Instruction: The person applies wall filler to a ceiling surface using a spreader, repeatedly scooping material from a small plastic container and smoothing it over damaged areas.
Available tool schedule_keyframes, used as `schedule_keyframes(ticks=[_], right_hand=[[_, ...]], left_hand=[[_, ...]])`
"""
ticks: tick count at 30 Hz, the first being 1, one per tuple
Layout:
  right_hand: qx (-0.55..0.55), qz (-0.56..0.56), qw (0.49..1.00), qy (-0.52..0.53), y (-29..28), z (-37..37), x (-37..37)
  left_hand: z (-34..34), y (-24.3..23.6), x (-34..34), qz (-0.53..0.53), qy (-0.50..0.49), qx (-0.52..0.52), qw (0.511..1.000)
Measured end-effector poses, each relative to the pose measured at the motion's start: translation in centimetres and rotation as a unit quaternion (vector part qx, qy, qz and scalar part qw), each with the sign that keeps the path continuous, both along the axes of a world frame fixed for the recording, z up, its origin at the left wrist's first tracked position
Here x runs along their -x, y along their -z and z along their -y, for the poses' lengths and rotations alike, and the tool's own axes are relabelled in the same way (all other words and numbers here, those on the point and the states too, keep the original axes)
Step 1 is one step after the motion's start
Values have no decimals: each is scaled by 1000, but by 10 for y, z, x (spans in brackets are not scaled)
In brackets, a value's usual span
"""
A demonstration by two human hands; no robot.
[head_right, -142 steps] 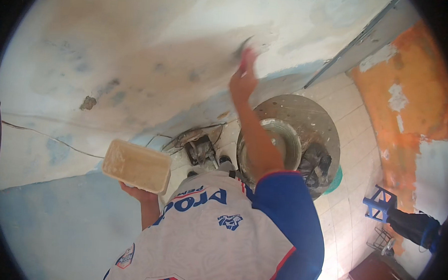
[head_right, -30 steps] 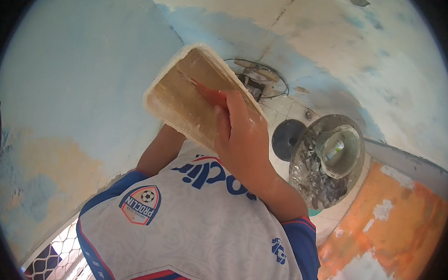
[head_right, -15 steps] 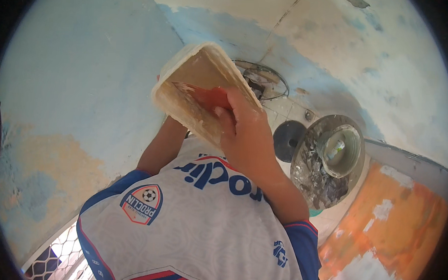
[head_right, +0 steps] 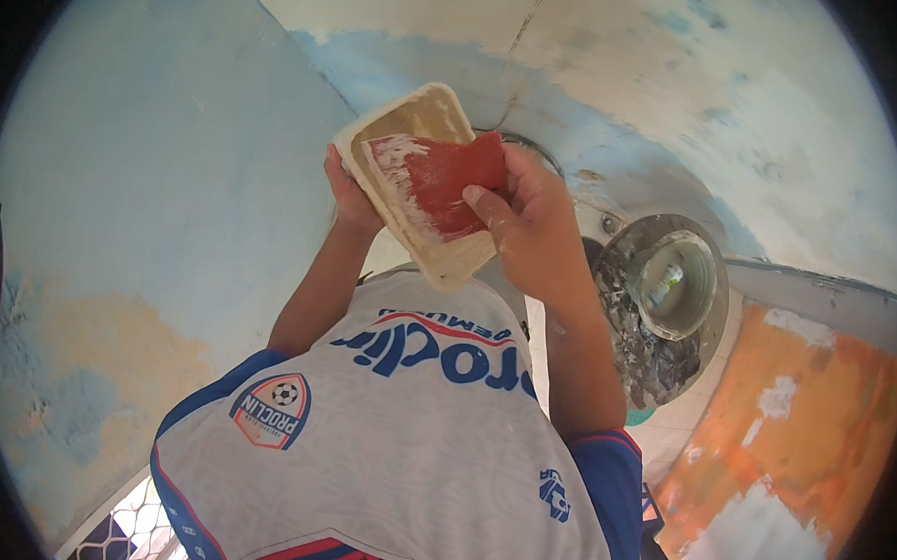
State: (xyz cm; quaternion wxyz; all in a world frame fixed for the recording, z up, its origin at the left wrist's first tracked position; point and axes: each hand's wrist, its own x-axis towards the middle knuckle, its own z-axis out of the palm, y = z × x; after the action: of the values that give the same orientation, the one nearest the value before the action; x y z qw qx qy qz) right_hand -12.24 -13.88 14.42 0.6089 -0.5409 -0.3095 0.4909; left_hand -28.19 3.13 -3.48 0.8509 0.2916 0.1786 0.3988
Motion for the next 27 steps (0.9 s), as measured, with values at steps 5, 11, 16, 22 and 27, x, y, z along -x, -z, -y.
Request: schedule_keyframes(ticks=[5,11,16,22,27], right_hand=[[6,-24,999,20,10,4,-30],[-72,-153,981,92,41,20,-76],[-148,-296,921,205,47,43,-118],[-155,-219,937,223,39,67,-177],[-85,-29,953,288,9,69,-187]], left_hand=[[3,-6,-3,-33,39,34,998],[2,2,-24,-50,28,23,998],[8,-16,-60,25,43,49,998],[28,-48,-138,14,27,72,997],[49,-68,-199,8,29,69,997]])
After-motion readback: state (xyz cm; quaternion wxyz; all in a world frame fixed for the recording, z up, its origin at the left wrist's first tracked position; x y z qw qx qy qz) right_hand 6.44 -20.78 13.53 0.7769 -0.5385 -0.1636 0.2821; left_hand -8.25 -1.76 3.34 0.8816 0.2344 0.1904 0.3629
